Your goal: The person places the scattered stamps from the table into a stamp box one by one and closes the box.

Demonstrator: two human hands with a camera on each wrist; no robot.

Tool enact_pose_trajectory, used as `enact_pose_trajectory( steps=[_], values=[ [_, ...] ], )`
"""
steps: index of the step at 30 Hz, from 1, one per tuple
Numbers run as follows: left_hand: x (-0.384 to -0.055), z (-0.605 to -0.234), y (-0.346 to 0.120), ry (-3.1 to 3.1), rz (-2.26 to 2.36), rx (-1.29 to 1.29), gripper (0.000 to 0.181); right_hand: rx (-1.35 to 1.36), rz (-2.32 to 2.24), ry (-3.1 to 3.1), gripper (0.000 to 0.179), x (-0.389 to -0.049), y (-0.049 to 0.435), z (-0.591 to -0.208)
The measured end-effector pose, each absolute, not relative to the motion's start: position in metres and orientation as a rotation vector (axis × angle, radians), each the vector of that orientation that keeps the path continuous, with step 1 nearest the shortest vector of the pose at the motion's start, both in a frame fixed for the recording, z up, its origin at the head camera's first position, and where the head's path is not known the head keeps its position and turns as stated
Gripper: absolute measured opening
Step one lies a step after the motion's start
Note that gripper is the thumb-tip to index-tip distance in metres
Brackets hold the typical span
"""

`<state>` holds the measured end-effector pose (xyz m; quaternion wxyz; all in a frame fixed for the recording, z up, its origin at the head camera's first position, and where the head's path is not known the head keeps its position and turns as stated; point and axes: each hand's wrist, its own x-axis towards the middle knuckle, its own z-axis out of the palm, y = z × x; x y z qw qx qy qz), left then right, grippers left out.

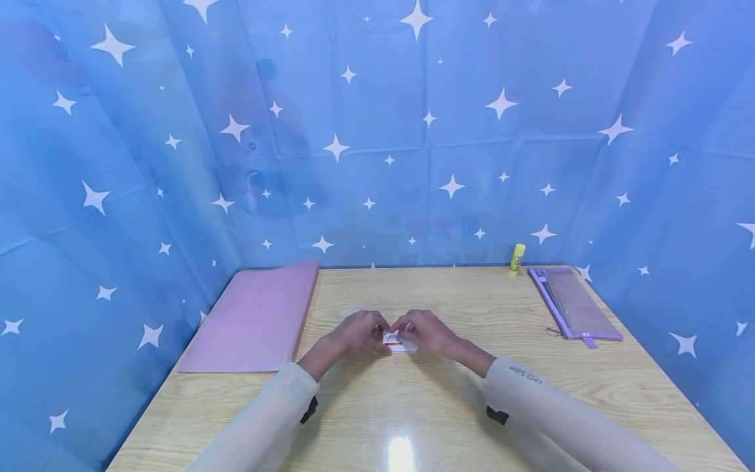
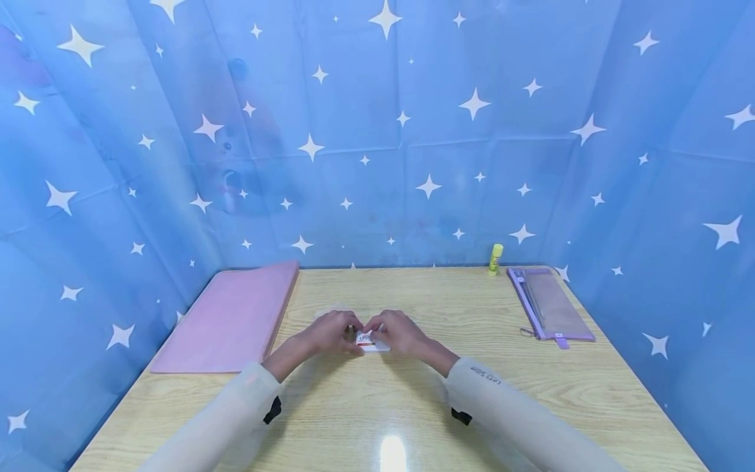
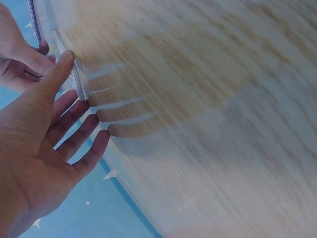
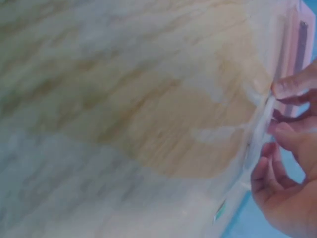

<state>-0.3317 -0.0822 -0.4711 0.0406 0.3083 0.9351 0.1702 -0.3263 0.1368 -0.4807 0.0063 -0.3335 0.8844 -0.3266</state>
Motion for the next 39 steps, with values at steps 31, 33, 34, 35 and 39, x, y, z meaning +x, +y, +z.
enact_pose_trajectory(
  steps=[31, 33, 34, 35, 39],
  values=[
    [-0.329, -0.476, -0.088, 2.905, 0.557, 0.938, 0.052, -0.923, -1.002, 2.873, 0.019, -0.346, 0.217, -0.469],
    [-0.330, -0.477, -0.088, 2.902, 0.556, 0.934, 0.052, -0.921, -1.006, 2.880, 0.018, -0.348, 0.220, -0.473],
    [-0.329, -0.477, -0.088, 2.900, 0.557, 0.933, 0.052, -0.915, -1.005, 2.884, 0.018, -0.349, 0.222, -0.475],
    [-0.330, -0.478, -0.088, 2.899, 0.555, 0.932, 0.052, -0.920, -1.000, 2.887, 0.017, -0.350, 0.223, -0.478],
    [-0.330, -0.478, -0.088, 2.893, 0.558, 0.933, 0.053, -0.868, -0.990, 2.878, 0.017, -0.350, 0.223, -0.481]
  ],
)
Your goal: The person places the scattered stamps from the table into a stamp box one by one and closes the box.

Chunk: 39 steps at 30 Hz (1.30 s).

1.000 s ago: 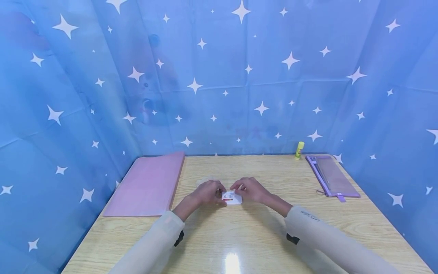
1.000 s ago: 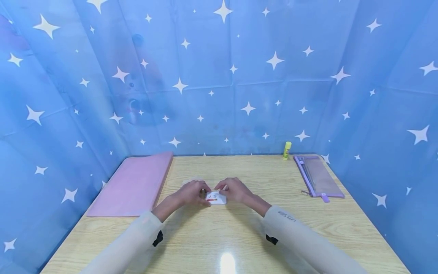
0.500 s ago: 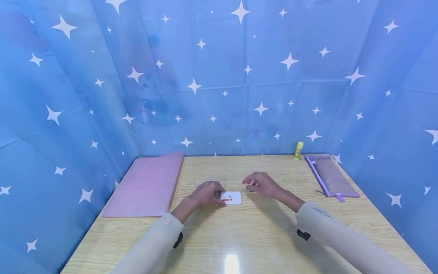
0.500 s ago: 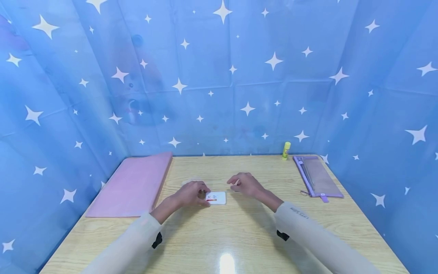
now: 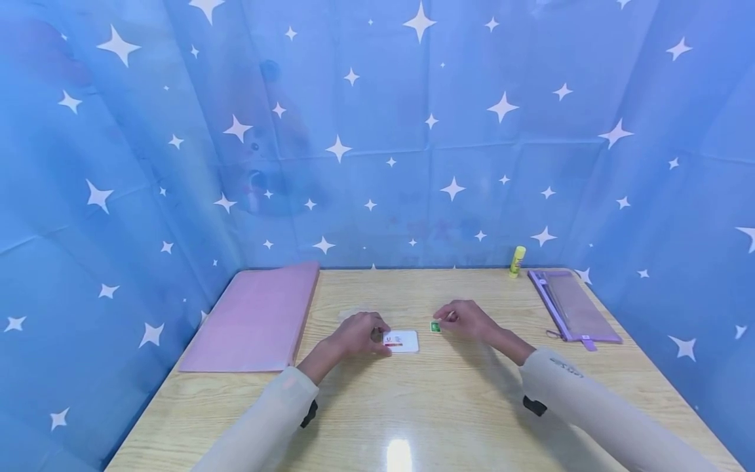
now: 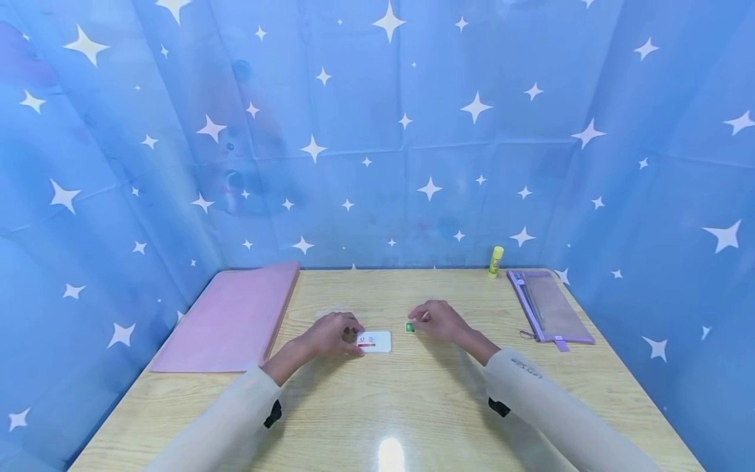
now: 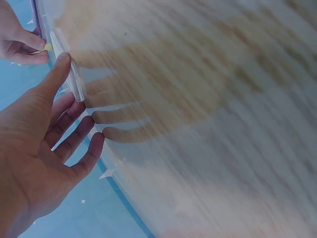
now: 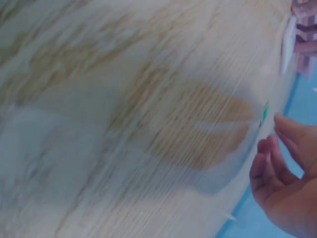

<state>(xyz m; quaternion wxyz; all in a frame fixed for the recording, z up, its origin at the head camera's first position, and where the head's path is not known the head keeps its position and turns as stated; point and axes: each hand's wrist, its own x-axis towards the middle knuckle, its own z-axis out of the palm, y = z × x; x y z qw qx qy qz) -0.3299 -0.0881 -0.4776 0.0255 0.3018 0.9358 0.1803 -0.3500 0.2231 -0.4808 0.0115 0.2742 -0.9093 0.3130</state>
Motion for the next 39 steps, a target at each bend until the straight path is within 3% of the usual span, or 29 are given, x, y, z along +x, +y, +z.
enact_pose_trajectory(
  steps=[11, 25, 39],
  values=[
    [-0.332, -0.478, -0.085, 2.897, 0.553, 0.936, 0.052, 0.853, 0.987, -2.890, 0.024, -0.346, 0.224, -0.485],
    [-0.330, -0.478, -0.085, 2.905, 0.528, 0.906, 0.052, 0.927, 1.045, -2.828, 0.018, -0.343, 0.221, -0.487],
    [-0.332, -0.480, -0.086, 2.898, 0.551, 0.926, 0.053, 1.030, 0.826, -2.759, 0.012, -0.337, 0.216, -0.487]
  ],
)
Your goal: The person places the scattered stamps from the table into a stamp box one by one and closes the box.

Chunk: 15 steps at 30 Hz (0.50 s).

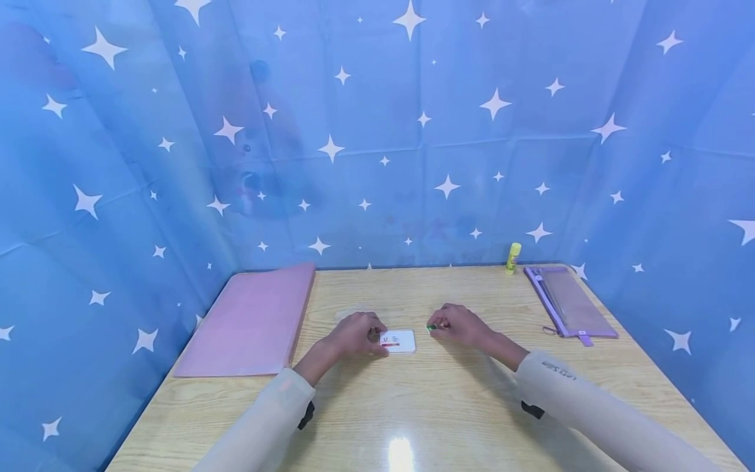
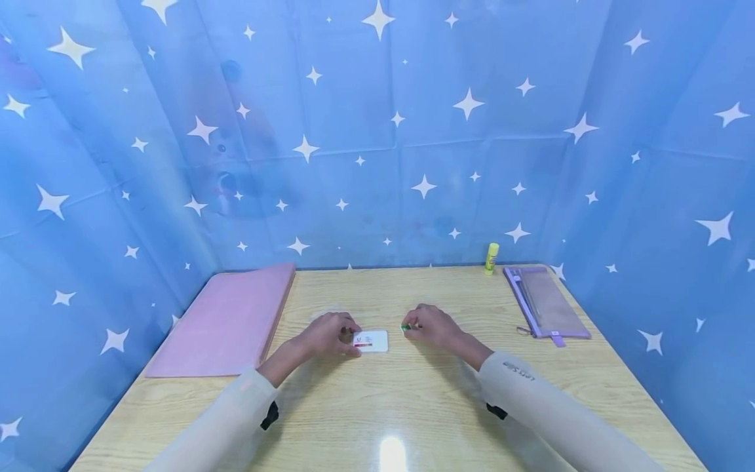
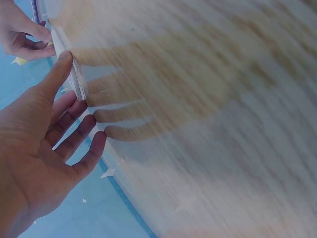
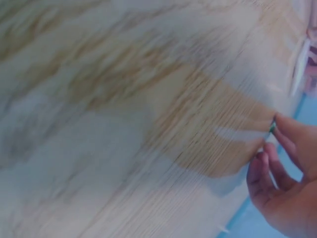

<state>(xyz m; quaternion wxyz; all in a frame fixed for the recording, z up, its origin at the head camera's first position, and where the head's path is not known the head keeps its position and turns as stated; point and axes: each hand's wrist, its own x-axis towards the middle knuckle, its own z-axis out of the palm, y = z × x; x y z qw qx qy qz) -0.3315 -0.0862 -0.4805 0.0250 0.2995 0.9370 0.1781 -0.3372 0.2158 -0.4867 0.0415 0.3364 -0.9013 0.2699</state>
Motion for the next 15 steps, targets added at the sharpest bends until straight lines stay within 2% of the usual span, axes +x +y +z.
enact_pose_trajectory(
  steps=[15],
  values=[
    [-0.3294, -0.4771, -0.0865, 2.892, 0.563, 0.942, 0.051, 0.962, 0.838, -2.808, 0.013, -0.3334, 0.2122, -0.4857]
  ],
)
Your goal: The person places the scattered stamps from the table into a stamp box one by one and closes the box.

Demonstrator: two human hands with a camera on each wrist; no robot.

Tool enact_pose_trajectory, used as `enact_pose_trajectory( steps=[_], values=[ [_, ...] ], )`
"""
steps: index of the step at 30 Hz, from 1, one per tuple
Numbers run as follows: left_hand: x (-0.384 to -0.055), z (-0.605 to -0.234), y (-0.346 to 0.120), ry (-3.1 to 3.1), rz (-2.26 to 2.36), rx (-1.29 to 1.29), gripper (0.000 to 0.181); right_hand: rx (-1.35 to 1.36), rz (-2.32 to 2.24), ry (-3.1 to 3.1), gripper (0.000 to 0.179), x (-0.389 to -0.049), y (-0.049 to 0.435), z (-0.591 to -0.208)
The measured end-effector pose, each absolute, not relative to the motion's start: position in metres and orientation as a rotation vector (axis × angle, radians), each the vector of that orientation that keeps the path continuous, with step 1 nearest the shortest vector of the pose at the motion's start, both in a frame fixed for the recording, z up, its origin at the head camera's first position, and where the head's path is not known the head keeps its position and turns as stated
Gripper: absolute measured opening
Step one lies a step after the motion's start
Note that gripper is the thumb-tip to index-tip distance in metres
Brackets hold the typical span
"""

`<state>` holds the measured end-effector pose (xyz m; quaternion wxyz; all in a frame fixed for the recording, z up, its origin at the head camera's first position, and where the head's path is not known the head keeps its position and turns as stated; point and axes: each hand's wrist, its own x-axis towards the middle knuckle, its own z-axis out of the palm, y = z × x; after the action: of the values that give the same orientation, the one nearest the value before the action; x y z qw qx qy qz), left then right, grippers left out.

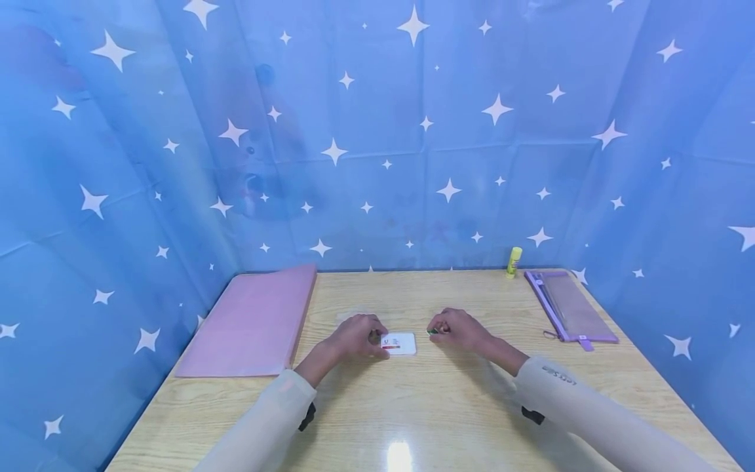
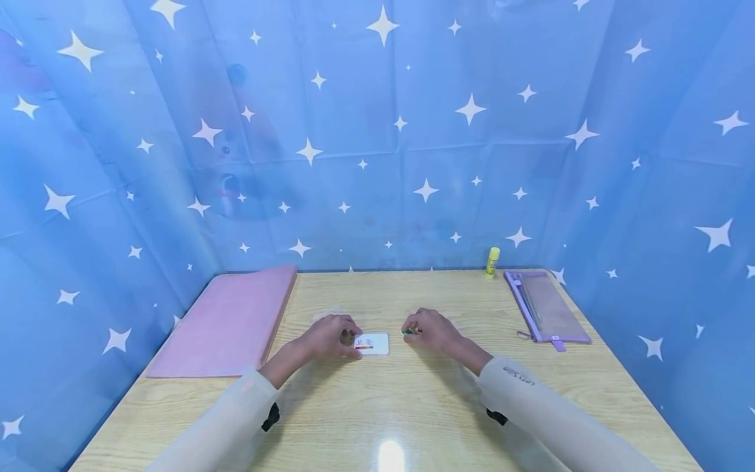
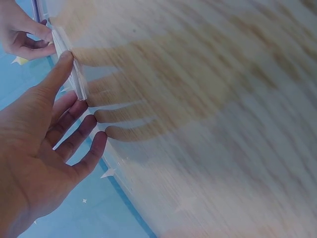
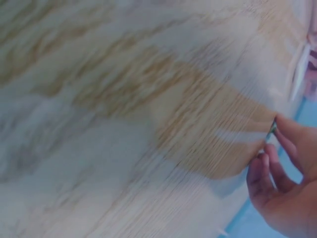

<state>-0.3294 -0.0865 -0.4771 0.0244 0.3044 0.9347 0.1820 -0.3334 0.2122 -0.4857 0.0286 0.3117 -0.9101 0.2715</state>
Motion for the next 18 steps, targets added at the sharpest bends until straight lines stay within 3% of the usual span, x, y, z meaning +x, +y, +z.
enact_pose_trajectory(
  steps=[7, 18],
  values=[
    [-0.3288, -0.4768, -0.0862, 2.897, 0.560, 0.944, 0.051, 0.918, 0.890, -2.841, 0.021, -0.3332, 0.2114, -0.4877],
    [-0.3291, -0.4794, -0.0868, 2.909, 0.564, 0.946, 0.051, 0.870, 0.834, -2.841, 0.015, -0.3296, 0.2065, -0.4893]
  ],
)
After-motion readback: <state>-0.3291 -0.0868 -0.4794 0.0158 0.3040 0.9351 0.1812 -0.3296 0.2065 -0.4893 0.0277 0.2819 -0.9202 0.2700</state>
